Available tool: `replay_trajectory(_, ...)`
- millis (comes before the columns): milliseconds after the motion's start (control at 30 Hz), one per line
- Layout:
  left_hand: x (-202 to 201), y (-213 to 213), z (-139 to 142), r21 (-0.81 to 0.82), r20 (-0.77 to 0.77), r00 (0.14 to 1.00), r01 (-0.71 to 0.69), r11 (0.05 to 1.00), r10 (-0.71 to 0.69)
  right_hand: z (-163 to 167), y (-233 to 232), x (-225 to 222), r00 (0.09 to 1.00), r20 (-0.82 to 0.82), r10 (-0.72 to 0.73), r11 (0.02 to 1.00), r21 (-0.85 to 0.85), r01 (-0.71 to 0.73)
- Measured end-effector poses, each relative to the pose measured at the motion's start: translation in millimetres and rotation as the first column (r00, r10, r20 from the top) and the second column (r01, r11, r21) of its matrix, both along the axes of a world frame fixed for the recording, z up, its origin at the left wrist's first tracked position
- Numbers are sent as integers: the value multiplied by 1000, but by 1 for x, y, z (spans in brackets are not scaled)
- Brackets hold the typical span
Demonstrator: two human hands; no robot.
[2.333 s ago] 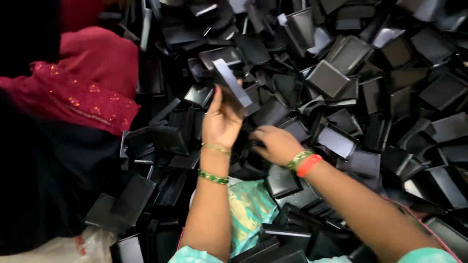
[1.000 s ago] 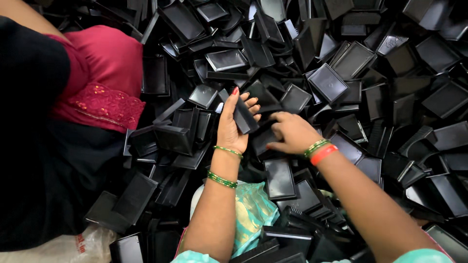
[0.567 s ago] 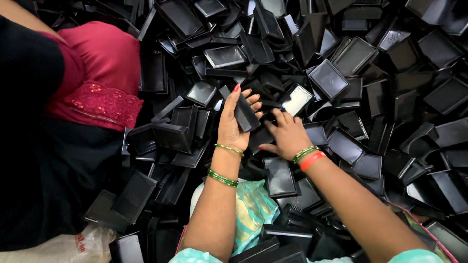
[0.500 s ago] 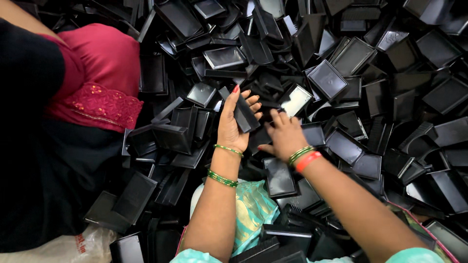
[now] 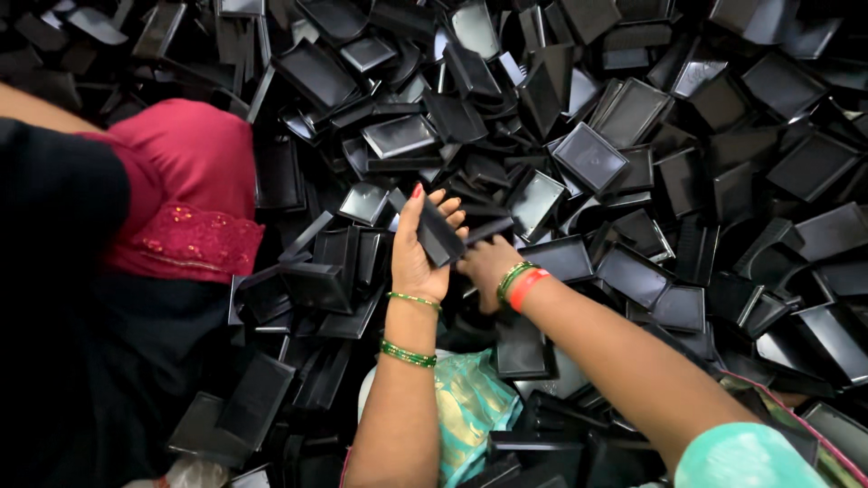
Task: The person sits on the floor and repeatedly picks up two halves of small black plastic cases from a large pile. They align and snap the halves together by hand, then place the assembled units back into the pile. The process continues with multiple identical units.
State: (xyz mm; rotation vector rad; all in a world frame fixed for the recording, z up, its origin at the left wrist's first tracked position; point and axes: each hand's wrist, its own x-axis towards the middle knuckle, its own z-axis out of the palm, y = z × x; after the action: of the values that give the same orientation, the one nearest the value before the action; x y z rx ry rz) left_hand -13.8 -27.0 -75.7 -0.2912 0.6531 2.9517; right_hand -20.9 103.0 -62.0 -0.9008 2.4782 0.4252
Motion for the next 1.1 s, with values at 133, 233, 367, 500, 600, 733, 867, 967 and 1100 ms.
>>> replay_trajectory(133,2,1,-6,-86,-51,999,-7,996,3,17,15,-6,998,-53,-41,999,29,42)
replay_trajectory(233,8,4,-8,-249,-115,993,-38,968,10,39,61,0,984,-43,-171,799,-591,113)
replay_trajectory(367,17,25,0,-459,-273,956,-29,888,-110,55,109,16,804,521,-285,29,-834,551)
replay_trajectory(500,31,48,12,-593,-314,885,100,799,-344,57,116,43,843,433,-319,36,-884,467)
replay_trajectory(600,41,50,20,-624,-328,865,105,774,-381,64,114,60,829,478,-291,-33,-871,490)
replay_trajectory(733,45,43,25,-473,-423,803,200,858,-420,76,124,72,715,678,-171,-178,-735,654)
replay_trajectory(867,44,47,27,-466,-452,793,179,866,-408,74,125,76,804,562,-193,-152,-827,541)
replay_trajectory(967,46,50,27,-488,-470,798,121,864,-377,68,118,78,851,456,-260,-82,-889,451)
replay_trajectory(1100,48,50,27,-489,-473,796,120,864,-378,69,109,81,876,399,-270,-65,-915,397)
